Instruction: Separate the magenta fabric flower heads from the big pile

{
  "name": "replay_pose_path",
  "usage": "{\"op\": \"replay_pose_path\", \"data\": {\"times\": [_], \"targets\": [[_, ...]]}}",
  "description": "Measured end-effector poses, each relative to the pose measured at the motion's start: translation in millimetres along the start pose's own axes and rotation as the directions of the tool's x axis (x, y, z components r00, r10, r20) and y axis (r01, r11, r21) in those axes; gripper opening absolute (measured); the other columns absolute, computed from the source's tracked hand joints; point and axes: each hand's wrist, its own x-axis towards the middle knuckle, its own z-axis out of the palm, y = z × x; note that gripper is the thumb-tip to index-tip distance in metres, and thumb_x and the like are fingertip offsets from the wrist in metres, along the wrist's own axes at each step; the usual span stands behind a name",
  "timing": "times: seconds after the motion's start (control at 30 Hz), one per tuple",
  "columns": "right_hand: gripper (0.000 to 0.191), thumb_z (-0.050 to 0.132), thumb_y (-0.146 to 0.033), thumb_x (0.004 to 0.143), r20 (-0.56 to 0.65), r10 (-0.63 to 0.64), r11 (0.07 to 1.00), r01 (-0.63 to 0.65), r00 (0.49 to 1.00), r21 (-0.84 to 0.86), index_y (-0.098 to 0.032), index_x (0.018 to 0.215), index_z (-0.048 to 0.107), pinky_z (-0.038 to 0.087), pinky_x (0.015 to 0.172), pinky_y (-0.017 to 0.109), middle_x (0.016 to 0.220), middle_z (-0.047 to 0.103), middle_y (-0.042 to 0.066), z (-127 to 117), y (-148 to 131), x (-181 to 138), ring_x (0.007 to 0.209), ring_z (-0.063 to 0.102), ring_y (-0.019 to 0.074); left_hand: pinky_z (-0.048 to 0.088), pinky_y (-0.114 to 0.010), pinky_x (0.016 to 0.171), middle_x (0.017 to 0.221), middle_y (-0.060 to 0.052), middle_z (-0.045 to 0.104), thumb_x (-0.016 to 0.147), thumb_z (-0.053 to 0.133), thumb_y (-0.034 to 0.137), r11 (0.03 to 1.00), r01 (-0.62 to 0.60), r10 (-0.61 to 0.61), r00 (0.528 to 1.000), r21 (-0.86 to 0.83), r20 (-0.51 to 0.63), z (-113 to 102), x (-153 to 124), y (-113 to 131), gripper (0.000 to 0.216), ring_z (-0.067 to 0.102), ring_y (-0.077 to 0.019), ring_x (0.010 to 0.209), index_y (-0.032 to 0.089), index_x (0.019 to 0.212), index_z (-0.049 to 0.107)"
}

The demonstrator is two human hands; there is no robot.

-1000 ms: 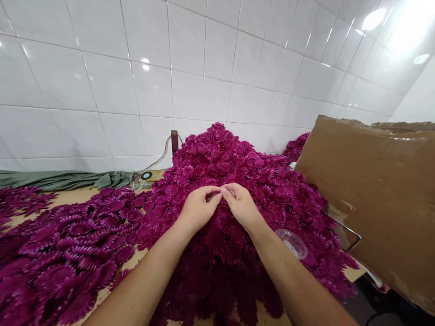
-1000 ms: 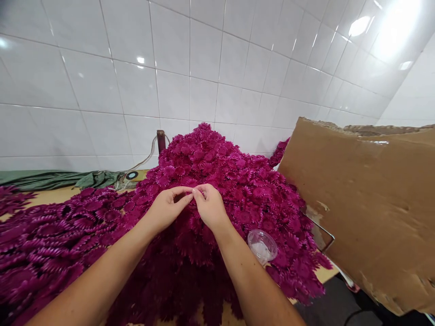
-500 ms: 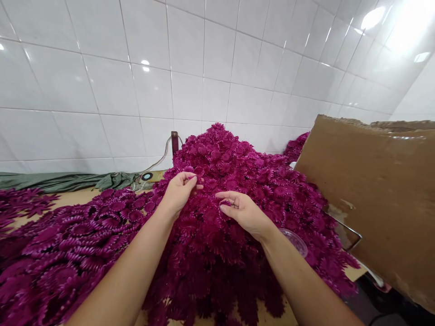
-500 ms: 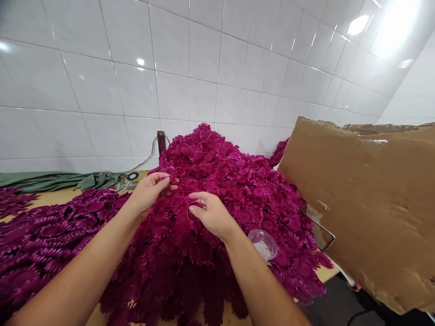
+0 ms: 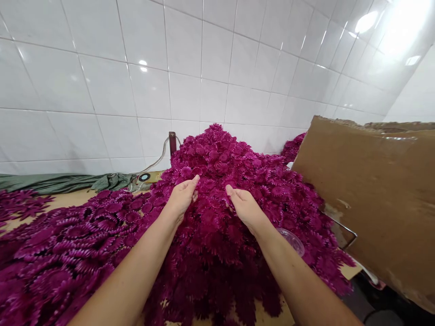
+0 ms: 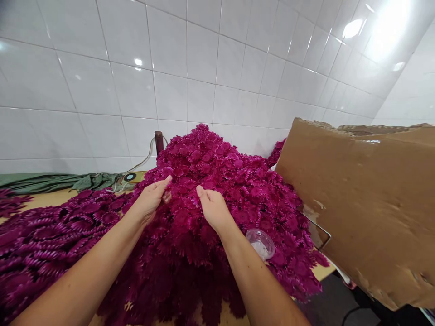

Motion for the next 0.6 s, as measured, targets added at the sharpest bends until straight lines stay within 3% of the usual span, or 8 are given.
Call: {"op": "replay_pose_path", "data": {"times": [0.13, 0.2, 0.27, 0.33, 0.43, 0.53, 0.6], "targets": [[0.049, 0.046, -0.066, 0.065, 0.065, 0.181, 0.954, -0.191, 0.981, 0.233, -0.019, 0.054, 0.042, 0.027, 0.042, 0.021, 0.048, 0.039, -0.006, 1, -4, 0, 0.043, 0.032, 0.0070, 0.039, -0.023, 0.056, 0.057, 0.004, 0.052, 0.056, 0.067, 0.037, 0.993, -0.047, 0.053, 0.997, 0.107, -0.053, 0, 1, -3, 0.026, 0.047, -0.0091, 0.052, 0.016, 0.064, 0.054], [0.043, 0.050, -0.060, 0.068, 0.084, 0.257, 0.911, -0.271, 0.963, 0.311, -0.018, 0.058, 0.045, 0.031, 0.044, 0.020, 0.050, 0.041, -0.006, 1, -6, -1, 0.044, 0.035, 0.0065, 0.043, -0.029, 0.070, 0.079, -0.002, 0.059, 0.055, 0.068, 0.029, 0.956, -0.128, 0.159, 0.982, 0.263, -0.099, 0, -2, -1, 0.032, 0.055, -0.0143, 0.070, 0.015, 0.083, 0.059], [0.038, 0.053, -0.055, 0.070, 0.103, 0.289, 0.870, -0.306, 0.952, 0.386, -0.018, 0.061, 0.046, 0.034, 0.046, 0.019, 0.052, 0.043, -0.006, 2, -8, -2, 0.046, 0.038, 0.0063, 0.042, -0.034, 0.080, 0.095, -0.008, 0.059, 0.061, 0.062, 0.027, 0.876, -0.214, 0.270, 0.960, 0.432, -0.072, 2, -7, 2, 0.035, 0.057, -0.0187, 0.083, 0.015, 0.094, 0.060], [0.035, 0.060, -0.051, 0.067, 0.142, 0.260, 0.835, -0.296, 0.955, 0.464, -0.018, 0.063, 0.047, 0.036, 0.048, 0.018, 0.055, 0.044, -0.007, 2, -10, -5, 0.049, 0.041, 0.0058, 0.043, -0.036, 0.082, 0.101, -0.010, 0.060, 0.068, 0.056, 0.031, 0.832, -0.259, 0.279, 0.960, 0.490, 0.034, 6, -15, 5, 0.034, 0.058, -0.0204, 0.087, 0.015, 0.098, 0.061], [0.031, 0.070, -0.040, 0.059, 0.230, 0.162, 0.819, -0.261, 0.959, 0.511, -0.017, 0.068, 0.052, 0.039, 0.053, 0.017, 0.061, 0.050, -0.006, 3, -12, -8, 0.055, 0.045, 0.0050, 0.045, -0.035, 0.081, 0.099, -0.011, 0.064, 0.069, 0.056, 0.038, 0.851, -0.239, 0.184, 0.970, 0.467, 0.162, 13, -25, 7, 0.041, 0.060, -0.0212, 0.086, 0.013, 0.102, 0.061], [0.020, 0.064, -0.034, 0.066, 0.280, 0.101, 0.882, -0.216, 0.955, 0.418, -0.016, 0.066, 0.054, 0.039, 0.053, 0.018, 0.060, 0.052, -0.005, 6, -12, -8, 0.053, 0.047, 0.0053, 0.044, -0.035, 0.084, 0.100, -0.011, 0.066, 0.069, 0.057, 0.035, 0.879, -0.215, 0.137, 0.969, 0.426, 0.206, 18, -31, 5, 0.039, 0.060, -0.0229, 0.091, 0.013, 0.101, 0.062], [0.020, 0.054, -0.030, 0.075, 0.219, 0.080, 0.945, -0.144, 0.972, 0.293, -0.015, 0.061, 0.052, 0.038, 0.049, 0.019, 0.053, 0.049, -0.005, 9, -11, -7, 0.047, 0.044, 0.0057, 0.043, -0.036, 0.087, 0.098, -0.009, 0.068, 0.071, 0.054, 0.029, 0.903, -0.205, 0.113, 0.961, 0.378, 0.252, 20, -33, 4, 0.034, 0.059, -0.0238, 0.094, 0.013, 0.099, 0.064]]}}
